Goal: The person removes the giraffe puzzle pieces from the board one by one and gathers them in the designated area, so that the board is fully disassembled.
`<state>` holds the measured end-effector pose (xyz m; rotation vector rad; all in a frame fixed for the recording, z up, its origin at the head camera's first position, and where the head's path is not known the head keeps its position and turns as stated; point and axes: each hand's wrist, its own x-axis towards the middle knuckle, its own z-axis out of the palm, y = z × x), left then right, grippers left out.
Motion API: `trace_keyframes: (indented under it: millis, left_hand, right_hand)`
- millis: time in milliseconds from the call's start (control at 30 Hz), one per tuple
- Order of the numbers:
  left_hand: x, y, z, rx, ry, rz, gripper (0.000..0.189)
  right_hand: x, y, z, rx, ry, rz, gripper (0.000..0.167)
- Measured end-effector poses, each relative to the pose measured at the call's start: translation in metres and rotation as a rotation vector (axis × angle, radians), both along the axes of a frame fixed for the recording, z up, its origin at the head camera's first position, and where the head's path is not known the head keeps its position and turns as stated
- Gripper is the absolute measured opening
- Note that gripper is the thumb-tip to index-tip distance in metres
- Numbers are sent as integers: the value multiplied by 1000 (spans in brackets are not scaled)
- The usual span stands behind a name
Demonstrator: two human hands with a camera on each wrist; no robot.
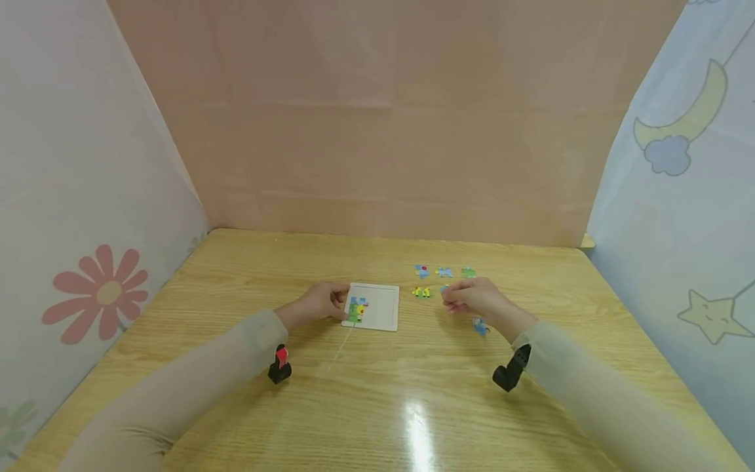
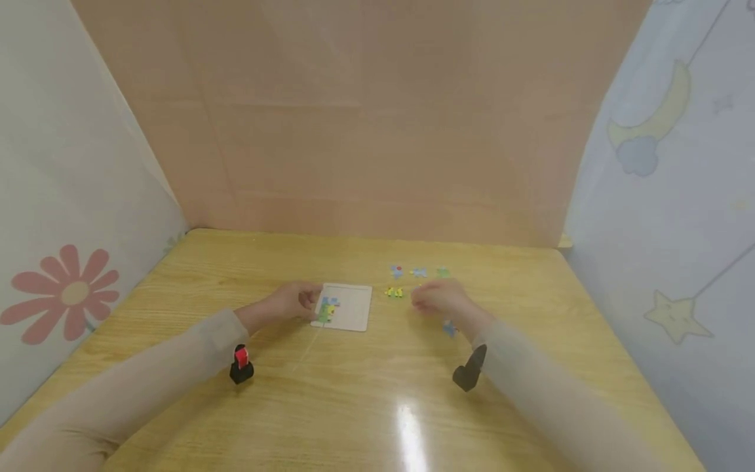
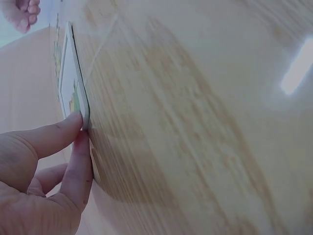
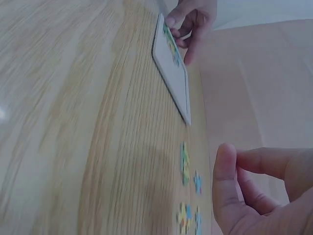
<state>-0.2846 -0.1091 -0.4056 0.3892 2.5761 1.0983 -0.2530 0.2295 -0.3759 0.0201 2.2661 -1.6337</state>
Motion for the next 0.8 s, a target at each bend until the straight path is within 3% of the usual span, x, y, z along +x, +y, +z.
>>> trace_keyframes:
  millis: [367, 600, 800]
  left_hand:
    - [1, 4, 3, -49, 12, 19, 71]
    - [2, 7, 0, -52, 43, 38, 69]
    - [3, 8, 2, -79, 56, 33, 68]
  right_hand:
    - [-24, -69, -9, -71, -46, 78, 32]
    - [-39, -108, -20, 17, -59, 72, 24]
    - [-40, -129, -17, 89, -68, 87, 19]
